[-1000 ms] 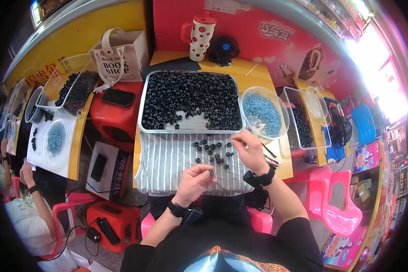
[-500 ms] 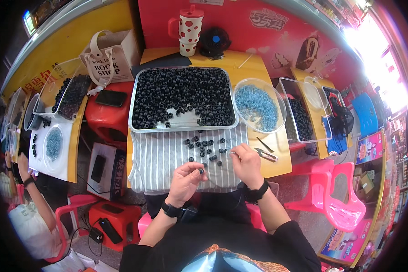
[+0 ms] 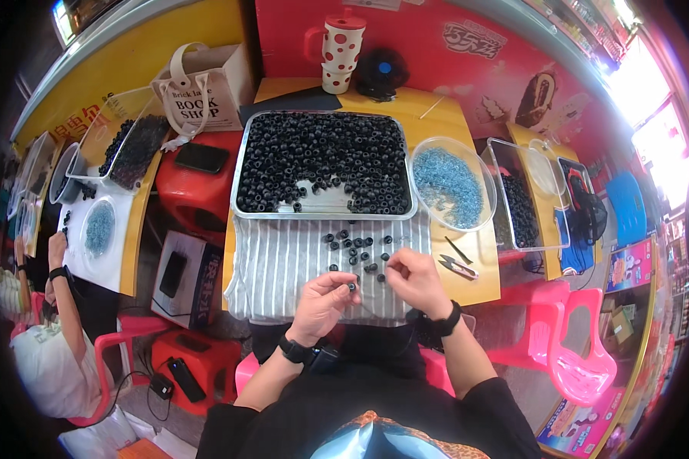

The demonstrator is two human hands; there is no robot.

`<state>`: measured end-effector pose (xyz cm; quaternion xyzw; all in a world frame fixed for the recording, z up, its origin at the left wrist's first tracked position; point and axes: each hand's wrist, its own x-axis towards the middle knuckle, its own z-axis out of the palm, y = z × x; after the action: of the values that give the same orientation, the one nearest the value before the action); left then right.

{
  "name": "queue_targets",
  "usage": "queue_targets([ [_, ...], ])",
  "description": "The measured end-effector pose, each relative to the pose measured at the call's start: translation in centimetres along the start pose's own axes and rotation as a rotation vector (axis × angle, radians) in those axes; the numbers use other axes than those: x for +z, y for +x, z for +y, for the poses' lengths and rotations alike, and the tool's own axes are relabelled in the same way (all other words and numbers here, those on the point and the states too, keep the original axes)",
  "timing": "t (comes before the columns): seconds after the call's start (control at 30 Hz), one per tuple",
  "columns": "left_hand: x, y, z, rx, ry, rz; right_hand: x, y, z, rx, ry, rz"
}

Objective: Sorting small black plastic components from a main tray into smaller groups on the workspace.

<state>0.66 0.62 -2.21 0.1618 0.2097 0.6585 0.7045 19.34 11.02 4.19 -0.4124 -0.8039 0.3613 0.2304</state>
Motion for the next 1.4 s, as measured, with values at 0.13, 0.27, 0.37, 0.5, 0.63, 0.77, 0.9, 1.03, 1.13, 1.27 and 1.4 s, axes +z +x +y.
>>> queue_targets([
  [0.13,-0.1,0.0,-0.1,-0.006,0.000,-0.006,1.4,-2.0,-2.2,0.225,0.752,-0.054],
  [0.27,0.1,0.1,-0.3,0.023,0.025,-0.023,3.7,-2.6,-3.4,0.186,0.950,-0.028],
  [0.37,0.4,0.2,-0.2,0.033,0.043,-0.020,4.6,-2.7,-3.4,0.173,0.954,0.023],
  [0.5,0.0,0.1,-0.3,0.040,0.048,-0.022,4.7,-2.7,-3.5,0.174,0.911,0.050],
  [0.63,0.2,0.1,-0.2,0.053,0.068,-0.029,4.9,-2.8,-2.7,0.167,0.890,0.051],
  [0.77,0.3,0.2,-0.5,0.082,0.124,-0.016,5.1,-2.9,-3.5,0.065,0.634,0.173],
  [0.9,0.6,0.1,-0.4,0.097,0.157,0.021,5.4,-2.7,-4.6,-0.192,0.100,0.310],
  [1.03,0.7,0.1,-0.3,0.103,0.184,0.010,5.5,-3.0,-4.5,-0.254,0.006,0.322],
  [1.13,0.7,0.2,-0.3,0.112,0.180,-0.001,5.6,-3.1,-4.6,-0.192,0.085,0.329],
  [1.27,1.0,0.0,0.0,0.062,0.162,0.029,5.9,-3.1,-4.6,-0.175,0.151,0.356],
  [1.4,0.4,0.1,-0.2,0.093,0.232,0.021,5.6,-3.1,-4.6,-0.151,0.167,0.298],
])
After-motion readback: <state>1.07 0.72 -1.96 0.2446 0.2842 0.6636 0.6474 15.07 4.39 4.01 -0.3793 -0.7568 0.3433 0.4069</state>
